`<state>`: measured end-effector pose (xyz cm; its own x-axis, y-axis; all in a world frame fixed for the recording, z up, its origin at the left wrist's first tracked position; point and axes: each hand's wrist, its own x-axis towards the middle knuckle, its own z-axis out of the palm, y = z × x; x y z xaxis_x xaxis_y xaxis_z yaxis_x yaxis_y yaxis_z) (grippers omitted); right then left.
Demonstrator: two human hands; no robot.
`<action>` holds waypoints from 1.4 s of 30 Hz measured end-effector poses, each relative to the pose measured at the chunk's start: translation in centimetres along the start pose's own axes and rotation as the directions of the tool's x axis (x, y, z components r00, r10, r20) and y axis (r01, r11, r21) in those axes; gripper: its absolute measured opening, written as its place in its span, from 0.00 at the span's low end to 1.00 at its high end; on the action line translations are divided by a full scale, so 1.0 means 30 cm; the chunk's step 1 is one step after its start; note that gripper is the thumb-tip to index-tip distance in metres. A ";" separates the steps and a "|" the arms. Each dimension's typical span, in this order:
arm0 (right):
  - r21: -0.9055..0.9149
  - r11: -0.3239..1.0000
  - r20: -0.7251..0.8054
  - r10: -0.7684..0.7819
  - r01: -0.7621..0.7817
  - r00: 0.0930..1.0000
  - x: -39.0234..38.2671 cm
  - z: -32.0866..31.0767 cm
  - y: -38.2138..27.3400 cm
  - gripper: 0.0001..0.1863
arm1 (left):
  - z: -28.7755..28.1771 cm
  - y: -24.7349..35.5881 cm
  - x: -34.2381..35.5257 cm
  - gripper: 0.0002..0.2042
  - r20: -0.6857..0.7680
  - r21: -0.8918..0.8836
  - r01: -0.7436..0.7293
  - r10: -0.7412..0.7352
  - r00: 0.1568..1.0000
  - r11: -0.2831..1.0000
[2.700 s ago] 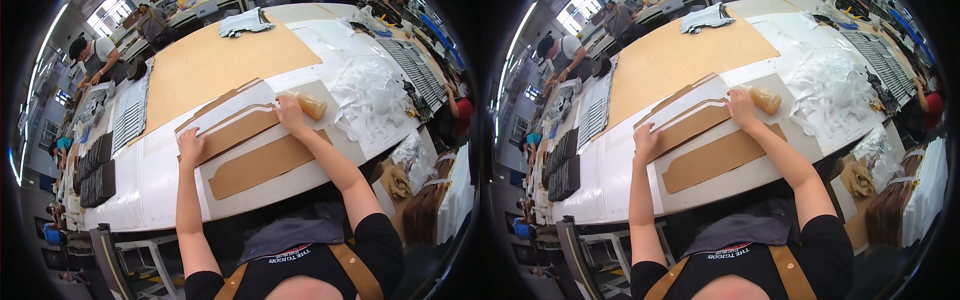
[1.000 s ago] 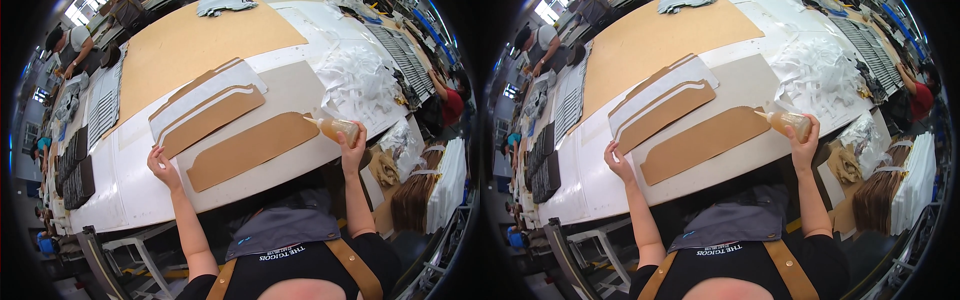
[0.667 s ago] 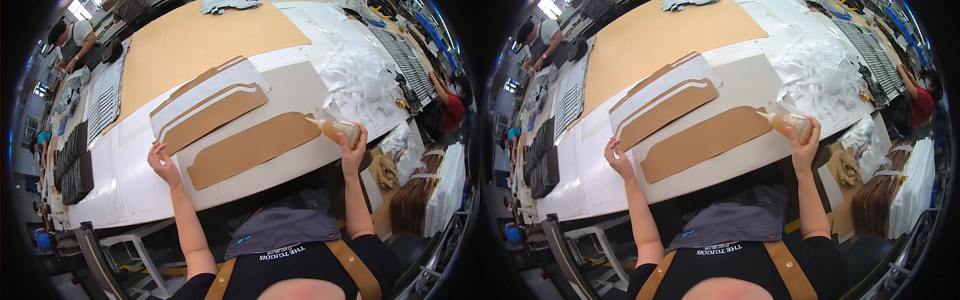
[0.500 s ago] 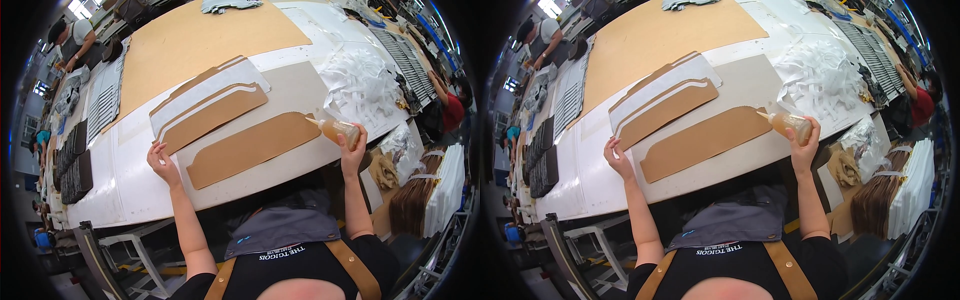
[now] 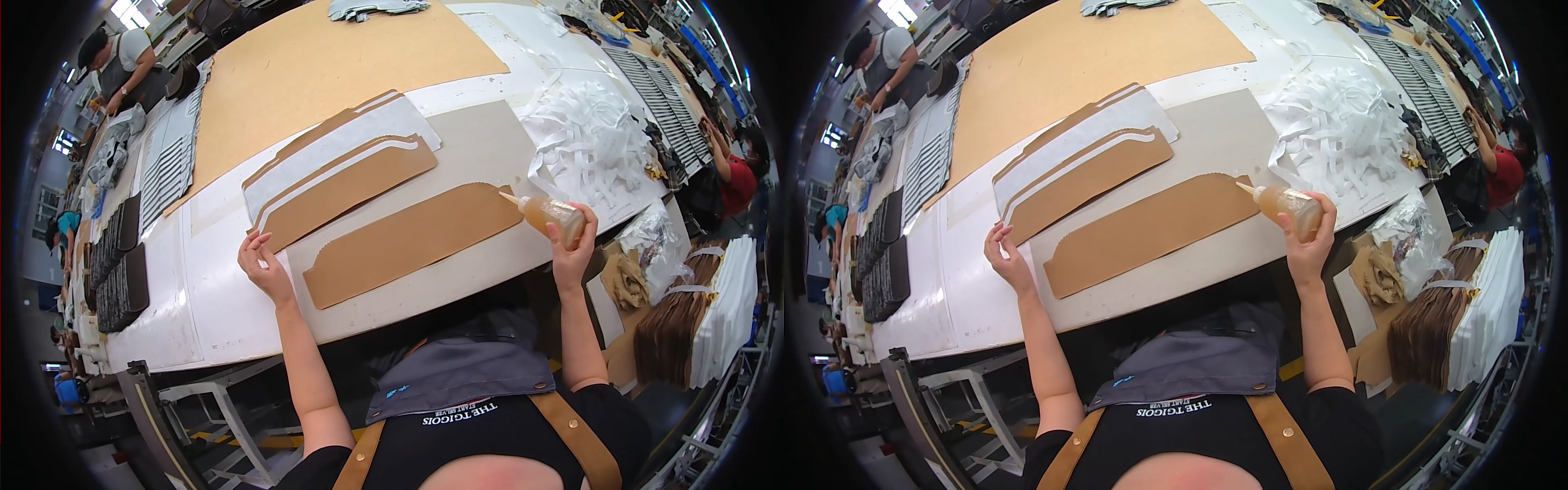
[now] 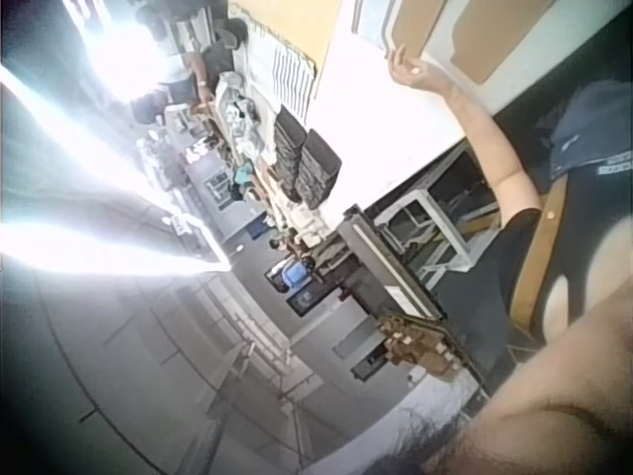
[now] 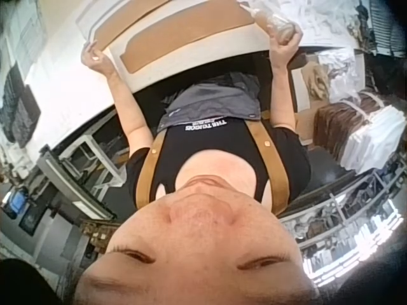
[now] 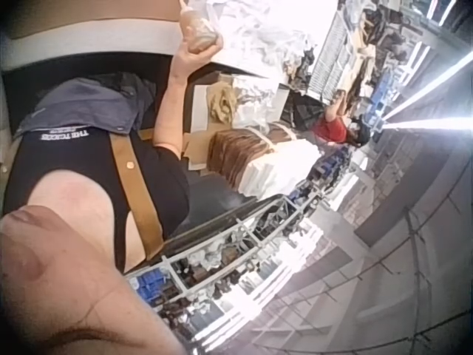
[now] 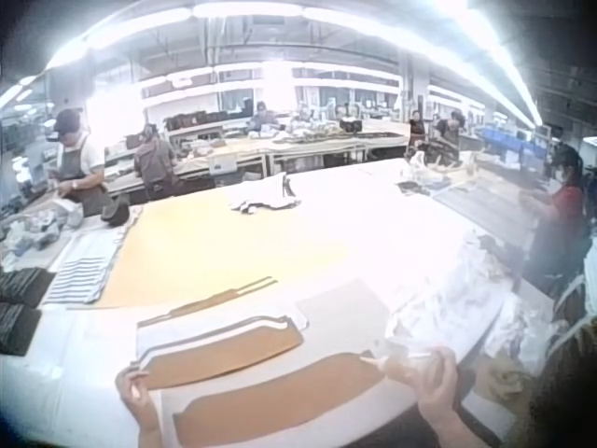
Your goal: Applying glue and attaching lining strips to shaped leather component backings.
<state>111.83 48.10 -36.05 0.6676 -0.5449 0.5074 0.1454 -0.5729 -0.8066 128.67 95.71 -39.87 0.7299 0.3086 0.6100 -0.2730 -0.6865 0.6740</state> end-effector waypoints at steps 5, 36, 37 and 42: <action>-0.036 0.998 0.032 -0.041 0.042 0.999 -0.004 0.001 -0.008 0.27 | 0.000 -0.004 -0.001 0.09 -0.002 -0.020 0.006 -0.007 1.000 1.000; 0.131 0.989 0.100 -0.085 0.072 0.991 0.003 0.162 -0.041 0.28 | -0.004 -0.022 -0.003 0.09 0.014 0.008 0.009 -0.009 1.000 1.000; 0.130 0.988 0.112 -0.097 0.082 0.989 0.002 0.167 -0.046 0.28 | -0.002 -0.018 -0.004 0.09 0.012 -0.018 0.031 -0.031 0.999 0.999; 0.171 0.982 0.155 -0.104 0.077 0.982 -0.014 0.202 -0.067 0.29 | -0.002 -0.014 0.001 0.09 0.003 -0.020 0.037 -0.037 0.999 0.999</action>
<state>115.69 53.19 -36.49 0.7541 -0.3808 0.5351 0.3188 -0.5000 -0.8052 128.77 96.04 -40.13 0.7415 0.3313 0.5834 -0.2585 -0.6613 0.7042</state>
